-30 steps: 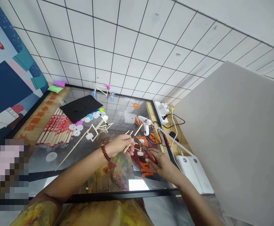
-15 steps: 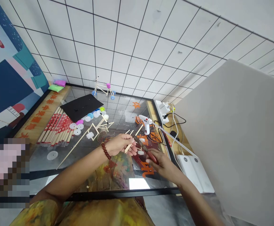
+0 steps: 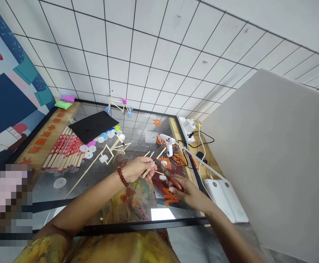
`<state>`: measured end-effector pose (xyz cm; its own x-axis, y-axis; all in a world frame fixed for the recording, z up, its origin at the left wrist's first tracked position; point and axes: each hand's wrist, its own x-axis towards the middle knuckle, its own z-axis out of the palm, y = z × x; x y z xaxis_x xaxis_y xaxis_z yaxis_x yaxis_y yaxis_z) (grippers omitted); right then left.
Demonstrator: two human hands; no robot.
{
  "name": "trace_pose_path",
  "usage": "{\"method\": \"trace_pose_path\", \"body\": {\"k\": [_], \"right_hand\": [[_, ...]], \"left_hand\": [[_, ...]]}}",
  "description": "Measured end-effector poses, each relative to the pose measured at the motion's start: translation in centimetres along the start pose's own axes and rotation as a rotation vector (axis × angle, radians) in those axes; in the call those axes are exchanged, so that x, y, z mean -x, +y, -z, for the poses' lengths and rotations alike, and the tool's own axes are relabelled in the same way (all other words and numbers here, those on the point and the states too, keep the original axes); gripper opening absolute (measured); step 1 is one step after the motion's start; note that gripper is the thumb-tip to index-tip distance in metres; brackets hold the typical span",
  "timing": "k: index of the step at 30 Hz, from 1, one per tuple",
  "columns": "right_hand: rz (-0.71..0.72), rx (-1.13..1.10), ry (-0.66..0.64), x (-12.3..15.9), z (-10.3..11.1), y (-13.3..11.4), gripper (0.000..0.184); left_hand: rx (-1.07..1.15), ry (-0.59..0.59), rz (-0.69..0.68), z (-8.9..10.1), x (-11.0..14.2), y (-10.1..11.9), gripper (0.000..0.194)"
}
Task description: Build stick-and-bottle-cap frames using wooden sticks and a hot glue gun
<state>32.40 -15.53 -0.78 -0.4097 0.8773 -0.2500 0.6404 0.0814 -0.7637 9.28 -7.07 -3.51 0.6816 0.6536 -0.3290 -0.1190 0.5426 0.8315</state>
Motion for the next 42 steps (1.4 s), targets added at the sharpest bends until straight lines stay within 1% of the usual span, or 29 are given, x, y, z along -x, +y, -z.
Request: {"method": "trace_pose_path", "body": {"k": [4,7,11,14,18,22,26,30,34,37,42], "right_hand": [[0.011,0.065,0.052,-0.1,-0.4,-0.1,0.021],[0.028,0.089,0.095,-0.2,-0.8,0.1,0.019],[0.054,0.036,0.083,-0.3,-1.2,0.4,0.018],[0.044,0.055,0.096,-0.3,-1.2,0.4,0.017],[0.038,0.114,0.113,-0.4,-1.1,0.2,0.017],[0.061,0.18,0.146,-0.7,-1.4,0.5,0.016],[0.067,0.291,0.197,-1.2,-1.8,0.8,0.017],[0.0,0.436,0.218,-1.8,-1.7,0.7,0.021],[-0.038,0.619,0.221,-2.6,-1.1,0.5,0.021],[-0.025,0.728,0.238,-3.2,-0.6,0.3,0.021],[0.025,0.805,0.264,-4.0,0.0,0.1,0.021]], "left_hand": [[0.046,0.045,0.007,-0.7,0.2,0.1,0.024],[0.046,0.088,0.009,-0.8,0.4,0.2,0.022],[-0.004,0.068,0.005,-0.5,0.7,0.4,0.024],[0.002,0.063,0.009,-0.4,0.6,0.4,0.027],[0.001,0.089,-0.015,-0.5,0.4,0.1,0.032],[-0.042,0.158,-0.047,-0.9,0.2,-0.2,0.033],[-0.085,0.227,-0.023,-1.1,0.2,0.0,0.028],[-0.108,0.299,-0.035,-1.1,0.1,-0.2,0.027],[-0.069,0.396,-0.065,-1.2,-0.2,-0.4,0.027],[-0.026,0.432,-0.108,-1.4,-0.3,-0.3,0.027],[0.026,0.461,-0.155,-1.6,-0.2,0.2,0.029]]}}
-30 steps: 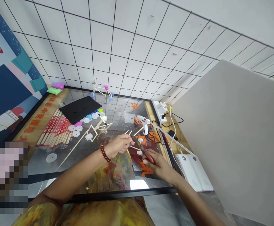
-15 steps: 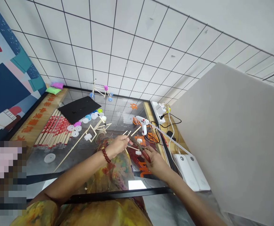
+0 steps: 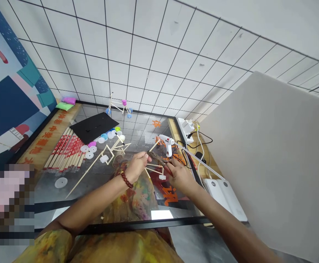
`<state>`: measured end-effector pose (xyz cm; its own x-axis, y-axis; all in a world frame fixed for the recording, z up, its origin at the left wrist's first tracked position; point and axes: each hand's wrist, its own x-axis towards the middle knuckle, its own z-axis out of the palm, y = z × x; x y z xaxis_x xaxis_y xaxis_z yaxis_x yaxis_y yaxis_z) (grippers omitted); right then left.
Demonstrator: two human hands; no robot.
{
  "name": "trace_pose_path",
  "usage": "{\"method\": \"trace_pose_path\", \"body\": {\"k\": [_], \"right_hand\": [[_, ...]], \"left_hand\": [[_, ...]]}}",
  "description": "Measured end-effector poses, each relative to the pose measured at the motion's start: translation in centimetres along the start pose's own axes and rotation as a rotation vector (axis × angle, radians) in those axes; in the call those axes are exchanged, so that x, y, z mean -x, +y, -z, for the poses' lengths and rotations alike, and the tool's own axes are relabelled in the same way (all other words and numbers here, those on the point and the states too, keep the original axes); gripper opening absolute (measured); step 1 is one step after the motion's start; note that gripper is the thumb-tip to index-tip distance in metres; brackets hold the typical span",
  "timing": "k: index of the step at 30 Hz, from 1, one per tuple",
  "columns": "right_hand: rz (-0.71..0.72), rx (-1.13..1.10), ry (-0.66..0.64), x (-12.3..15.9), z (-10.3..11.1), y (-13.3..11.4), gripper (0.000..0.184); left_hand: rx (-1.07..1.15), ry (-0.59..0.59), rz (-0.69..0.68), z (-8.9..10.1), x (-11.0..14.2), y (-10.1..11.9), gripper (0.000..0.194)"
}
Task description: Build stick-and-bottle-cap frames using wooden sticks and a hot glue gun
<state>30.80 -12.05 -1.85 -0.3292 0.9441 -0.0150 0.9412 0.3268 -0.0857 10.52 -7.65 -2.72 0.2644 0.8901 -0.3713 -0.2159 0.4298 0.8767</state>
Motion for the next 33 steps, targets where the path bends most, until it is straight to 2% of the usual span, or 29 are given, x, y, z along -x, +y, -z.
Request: {"method": "trace_pose_path", "body": {"k": [7,10,13,16,19,21,24,27,29,33], "right_hand": [[0.022,0.028,0.019,-0.9,0.0,-0.1,0.021],[0.018,0.086,0.035,-1.4,0.2,0.1,0.021],[-0.027,0.133,0.076,-1.6,0.6,0.6,0.02],[-0.073,0.059,0.166,-1.0,1.1,1.2,0.019],[-0.109,-0.025,0.26,0.0,1.6,1.7,0.019],[-0.118,-0.035,0.287,0.7,1.8,1.8,0.017],[-0.084,0.007,0.306,1.3,1.8,1.5,0.017],[-0.03,0.067,0.303,1.6,1.5,0.7,0.02],[0.002,0.1,0.281,1.7,1.3,0.4,0.02],[-0.006,0.106,0.266,1.7,0.8,0.4,0.018]], "left_hand": [[0.054,0.053,-0.046,0.0,0.1,0.3,0.032],[0.141,0.032,0.022,-0.5,0.8,0.7,0.033],[0.216,-0.098,0.136,-1.2,2.4,1.3,0.032],[0.202,-0.273,0.1,-1.5,3.9,1.8,0.033],[0.179,-0.348,0.061,-1.4,4.1,2.0,0.035],[0.204,-0.326,0.072,-1.1,3.5,2.1,0.036],[0.347,-0.263,0.167,-0.6,2.1,2.1,0.04],[0.481,-0.325,0.267,-0.1,1.1,2.1,0.036],[0.491,-0.35,0.236,0.0,1.0,1.9,0.033],[0.391,-0.313,0.098,-0.2,1.5,1.4,0.036]]}}
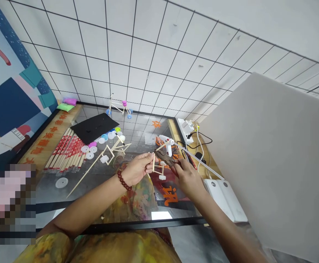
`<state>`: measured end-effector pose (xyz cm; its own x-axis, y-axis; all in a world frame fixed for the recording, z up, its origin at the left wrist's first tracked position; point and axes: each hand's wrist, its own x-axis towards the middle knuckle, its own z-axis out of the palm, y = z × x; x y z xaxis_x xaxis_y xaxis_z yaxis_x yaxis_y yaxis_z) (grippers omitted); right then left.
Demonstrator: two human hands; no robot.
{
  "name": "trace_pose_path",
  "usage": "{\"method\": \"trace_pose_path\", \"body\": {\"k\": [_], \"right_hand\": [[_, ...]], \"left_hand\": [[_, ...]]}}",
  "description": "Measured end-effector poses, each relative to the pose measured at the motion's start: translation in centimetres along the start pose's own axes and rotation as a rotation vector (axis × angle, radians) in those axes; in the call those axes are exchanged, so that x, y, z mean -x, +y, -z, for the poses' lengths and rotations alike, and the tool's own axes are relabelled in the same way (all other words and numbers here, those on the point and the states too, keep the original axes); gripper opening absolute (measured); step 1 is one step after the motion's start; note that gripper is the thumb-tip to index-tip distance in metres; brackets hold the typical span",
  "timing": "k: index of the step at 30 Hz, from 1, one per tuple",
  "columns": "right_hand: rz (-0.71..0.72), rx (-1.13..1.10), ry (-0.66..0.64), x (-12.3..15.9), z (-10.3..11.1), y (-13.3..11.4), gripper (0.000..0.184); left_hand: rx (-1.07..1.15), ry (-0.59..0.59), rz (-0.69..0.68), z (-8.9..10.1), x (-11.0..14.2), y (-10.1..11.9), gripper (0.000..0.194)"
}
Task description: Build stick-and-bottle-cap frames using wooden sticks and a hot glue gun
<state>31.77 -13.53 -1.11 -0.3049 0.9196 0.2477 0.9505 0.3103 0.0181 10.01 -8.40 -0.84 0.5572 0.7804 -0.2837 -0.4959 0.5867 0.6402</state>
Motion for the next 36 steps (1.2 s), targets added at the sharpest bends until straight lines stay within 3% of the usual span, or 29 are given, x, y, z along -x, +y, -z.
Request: {"method": "trace_pose_path", "body": {"k": [3,5,7,12,15,17,19,22,24,26,28,32,36], "right_hand": [[-0.059,-0.083,0.0,0.0,-0.1,0.0,0.019],[-0.077,-0.271,-0.026,0.0,0.1,-0.3,0.019],[-0.087,-0.57,-0.121,0.2,0.4,-0.6,0.019],[-0.259,-1.428,-0.541,2.0,0.1,-1.2,0.034],[-0.195,-1.827,-0.65,3.1,-0.9,-1.8,0.037],[-0.135,-1.934,-0.644,3.3,-1.3,-2.1,0.033],[-0.14,-1.91,-0.513,3.0,-1.1,-2.0,0.026],[-0.261,-1.812,-0.116,2.3,0.5,-0.5,0.016],[-0.25,-1.694,-0.004,2.1,2.0,0.7,0.015],[-0.147,-1.474,-0.167,2.1,3.4,1.3,0.017],[-0.056,-1.25,-0.342,2.2,4.2,1.0,0.02],[0.01,-0.972,-0.485,2.0,4.0,-0.8,0.023],[0.011,-0.907,-0.523,1.7,3.4,-1.4,0.019]], "left_hand": [[-0.143,-0.016,-0.052,0.0,0.0,-0.2,0.037],[-0.366,-0.046,-0.142,0.4,-0.2,0.1,0.035],[-0.702,-0.066,-0.301,1.0,-0.6,0.6,0.033],[-1.426,-0.059,-0.792,2.2,-1.0,1.8,0.026],[-1.697,-0.023,-1.095,2.2,-0.7,1.7,0.025],[-1.703,-0.013,-1.17,1.8,-0.2,1.3,0.026],[-1.514,-0.008,-1.061,1.2,0.4,0.7,0.025],[-0.946,-0.019,-0.624,0.3,1.0,0.1,0.028],[-0.515,-0.043,-0.338,-0.1,1.0,0.2,0.032],[-0.193,-0.049,-0.17,-0.4,0.9,0.6,0.036],[-0.041,-0.049,-0.082,-0.5,0.8,1.2,0.04],[-0.006,-0.059,0.045,-0.4,0.7,1.7,0.047],[-0.093,-0.007,0.075,0.4,0.2,1.2,0.042]]}}
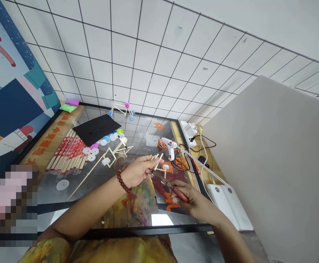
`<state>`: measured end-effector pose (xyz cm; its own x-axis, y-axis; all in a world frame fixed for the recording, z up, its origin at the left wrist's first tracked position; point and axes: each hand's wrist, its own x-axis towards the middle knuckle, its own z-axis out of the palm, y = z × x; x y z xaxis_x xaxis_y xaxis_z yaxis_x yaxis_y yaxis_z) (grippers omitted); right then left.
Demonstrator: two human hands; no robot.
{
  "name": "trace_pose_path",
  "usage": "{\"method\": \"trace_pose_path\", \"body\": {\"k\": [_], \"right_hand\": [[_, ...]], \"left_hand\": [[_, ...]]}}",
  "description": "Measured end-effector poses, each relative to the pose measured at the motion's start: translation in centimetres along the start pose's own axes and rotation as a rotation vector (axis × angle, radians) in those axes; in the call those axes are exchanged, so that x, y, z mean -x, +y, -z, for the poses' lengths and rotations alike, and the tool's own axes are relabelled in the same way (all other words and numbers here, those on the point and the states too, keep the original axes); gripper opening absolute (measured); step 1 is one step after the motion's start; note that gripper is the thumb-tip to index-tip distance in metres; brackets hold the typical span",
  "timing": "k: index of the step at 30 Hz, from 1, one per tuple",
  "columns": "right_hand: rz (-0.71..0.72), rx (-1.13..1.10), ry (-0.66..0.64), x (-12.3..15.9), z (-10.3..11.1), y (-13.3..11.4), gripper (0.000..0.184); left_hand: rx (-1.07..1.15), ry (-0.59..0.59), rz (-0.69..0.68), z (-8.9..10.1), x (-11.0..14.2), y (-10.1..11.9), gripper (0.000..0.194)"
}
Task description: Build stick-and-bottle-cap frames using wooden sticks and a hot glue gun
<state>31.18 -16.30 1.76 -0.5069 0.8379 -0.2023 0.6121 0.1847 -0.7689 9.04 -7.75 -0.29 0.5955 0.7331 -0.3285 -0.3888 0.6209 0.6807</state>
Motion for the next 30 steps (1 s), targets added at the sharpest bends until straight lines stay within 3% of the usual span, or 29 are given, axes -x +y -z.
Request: {"method": "trace_pose_path", "body": {"k": [3,6,10,15,20,25,28,30], "right_hand": [[-0.007,-0.011,-0.01,0.2,0.3,0.2,0.016],[-0.021,-0.009,-0.012,0.8,0.4,0.5,0.02],[-0.083,0.001,-0.034,1.6,-0.2,1.4,0.02],[-0.094,0.217,0.054,1.4,-3.1,3.4,0.01],[-0.07,0.367,0.167,0.9,-6.1,4.7,0.016],[-0.033,0.307,0.287,1.2,-6.9,5.3,0.018],[-0.045,0.407,0.364,1.3,-7.3,5.9,0.019],[-0.023,0.494,0.349,1.3,-7.7,6.2,0.018]], "left_hand": [[0.039,0.06,-0.047,0.5,-0.8,-0.5,0.029],[0.212,0.1,-0.125,0.8,-1.4,-0.6,0.019],[0.343,0.104,-0.089,1.4,-1.7,-0.2,0.006],[0.335,0.101,-0.031,1.9,-2.0,-0.3,0.014],[0.317,0.11,-0.002,1.9,-2.3,-0.7,0.011],[0.222,0.15,-0.068,2.2,-2.6,-1.2,0.006],[0.192,0.144,-0.089,2.3,-2.8,-1.4,0.007],[0.198,0.125,-0.068,2.2,-2.8,-1.5,0.008]]}}
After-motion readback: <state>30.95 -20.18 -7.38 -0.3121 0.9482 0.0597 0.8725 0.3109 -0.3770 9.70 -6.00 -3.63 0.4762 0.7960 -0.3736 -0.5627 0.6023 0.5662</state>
